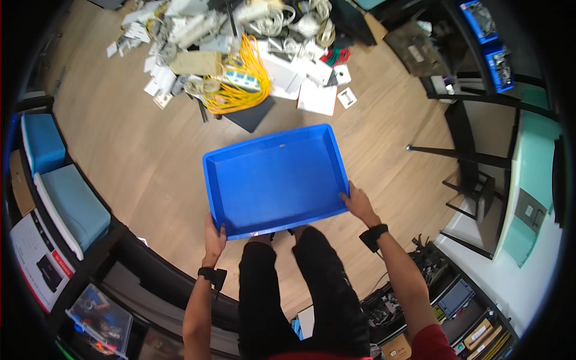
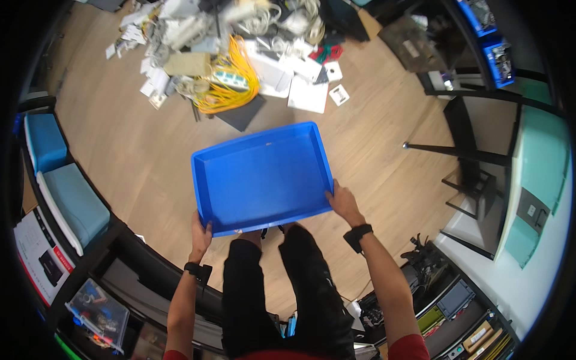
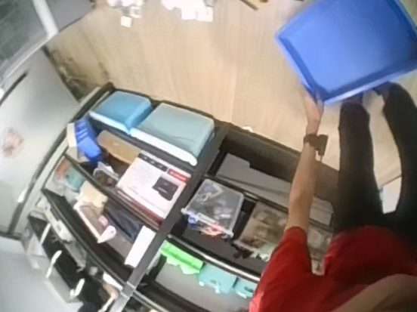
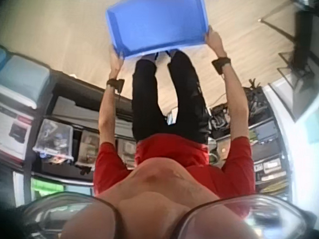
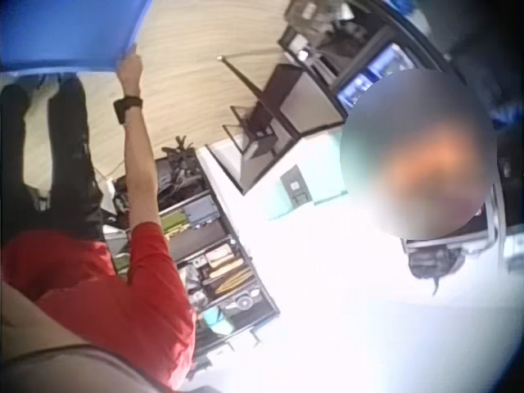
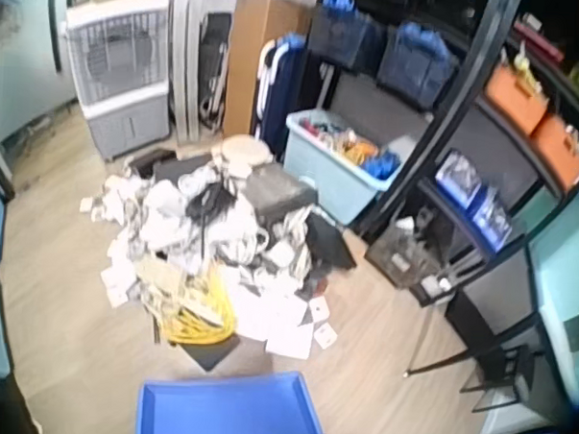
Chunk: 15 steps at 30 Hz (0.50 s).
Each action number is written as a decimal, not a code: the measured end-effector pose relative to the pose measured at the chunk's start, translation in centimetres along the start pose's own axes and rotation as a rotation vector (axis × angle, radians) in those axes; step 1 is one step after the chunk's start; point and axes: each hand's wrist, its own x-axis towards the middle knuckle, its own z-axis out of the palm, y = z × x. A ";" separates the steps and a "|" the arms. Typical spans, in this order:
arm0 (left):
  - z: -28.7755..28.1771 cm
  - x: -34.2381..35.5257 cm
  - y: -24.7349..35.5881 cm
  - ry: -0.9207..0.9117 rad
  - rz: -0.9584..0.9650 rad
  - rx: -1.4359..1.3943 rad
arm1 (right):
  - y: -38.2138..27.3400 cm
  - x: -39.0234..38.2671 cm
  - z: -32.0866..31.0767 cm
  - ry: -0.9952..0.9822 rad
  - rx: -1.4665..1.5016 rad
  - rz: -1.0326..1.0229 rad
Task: Gather cables and power strips from the floor into a blue tray and place them into bins on a table.
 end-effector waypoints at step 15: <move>19.8 11.0 -18.1 0.216 -0.019 -0.143 | 7.3 20.3 19.1 -0.021 0.238 -0.185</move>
